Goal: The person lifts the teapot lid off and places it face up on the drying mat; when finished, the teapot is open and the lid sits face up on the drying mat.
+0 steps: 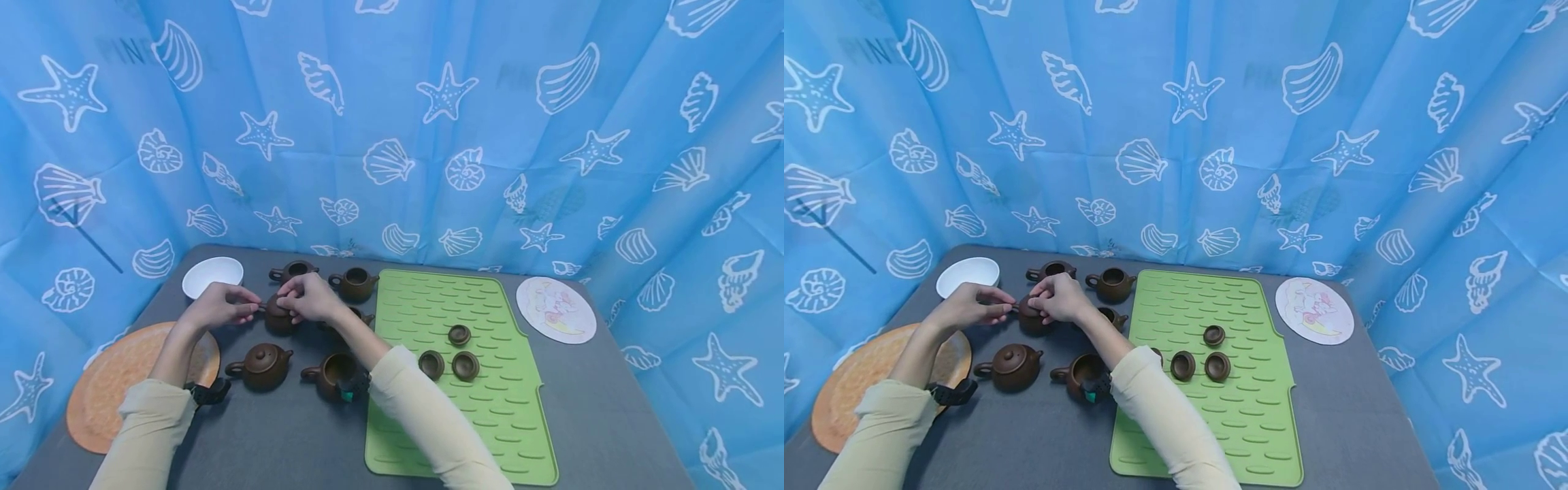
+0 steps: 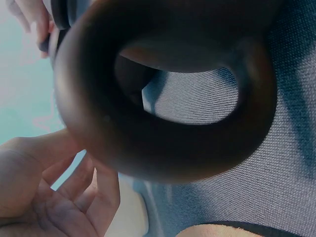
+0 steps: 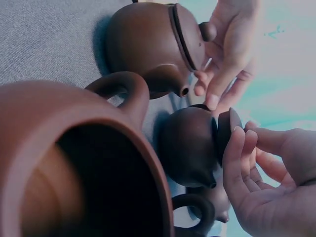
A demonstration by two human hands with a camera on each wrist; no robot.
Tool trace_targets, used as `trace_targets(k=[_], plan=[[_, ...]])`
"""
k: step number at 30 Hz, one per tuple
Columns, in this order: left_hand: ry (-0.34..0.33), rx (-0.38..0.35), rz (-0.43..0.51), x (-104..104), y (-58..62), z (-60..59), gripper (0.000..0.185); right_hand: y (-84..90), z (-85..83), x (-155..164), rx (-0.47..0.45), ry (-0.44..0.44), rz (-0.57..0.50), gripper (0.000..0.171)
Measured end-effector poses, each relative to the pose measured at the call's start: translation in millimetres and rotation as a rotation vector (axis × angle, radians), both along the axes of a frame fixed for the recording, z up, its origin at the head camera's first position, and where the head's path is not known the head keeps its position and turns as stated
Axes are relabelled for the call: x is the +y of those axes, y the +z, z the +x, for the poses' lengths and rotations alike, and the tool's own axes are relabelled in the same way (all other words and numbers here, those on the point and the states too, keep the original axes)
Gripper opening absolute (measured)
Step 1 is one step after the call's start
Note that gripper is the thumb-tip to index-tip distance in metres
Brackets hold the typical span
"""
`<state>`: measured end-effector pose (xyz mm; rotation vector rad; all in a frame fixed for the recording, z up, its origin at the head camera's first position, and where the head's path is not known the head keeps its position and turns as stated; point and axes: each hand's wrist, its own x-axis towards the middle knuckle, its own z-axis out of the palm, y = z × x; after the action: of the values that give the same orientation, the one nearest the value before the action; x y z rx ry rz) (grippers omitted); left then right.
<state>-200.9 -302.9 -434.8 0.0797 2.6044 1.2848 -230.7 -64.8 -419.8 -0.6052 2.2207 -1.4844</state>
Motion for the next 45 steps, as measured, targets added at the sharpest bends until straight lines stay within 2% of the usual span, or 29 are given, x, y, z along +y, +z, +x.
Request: trace_targets(k=[8,12,17,23,29,35,45], plan=[[0.008,0.000,0.007,-1,-0.3,1.6,0.026,15.6,8.7,27,0.076,0.072,0.017,0.015],[0.014,-0.003,0.014,-1,-0.8,2.6,0.027,22.8,13.0,52,0.104,0.130,0.029,0.015],[0.015,-0.001,0.014,-1,-0.1,3.5,0.027,24.3,15.4,92,0.112,0.176,-0.007,0.017],[0.011,-0.002,0.008,0,2.6,3.1,0.026,24.4,15.9,149,0.078,0.140,-0.062,0.022],[0.011,-0.009,0.007,0,3.6,2.4,0.026,22.1,15.8,200,0.019,0.091,-0.075,0.047],[0.010,-0.016,-0.002,1,4.0,2.7,0.027,12.1,17.8,238,-0.080,0.079,-0.073,0.046],[0.000,-0.010,-0.006,2,4.4,4.4,0.027,-5.8,16.4,263,0.031,0.089,0.024,0.058]])
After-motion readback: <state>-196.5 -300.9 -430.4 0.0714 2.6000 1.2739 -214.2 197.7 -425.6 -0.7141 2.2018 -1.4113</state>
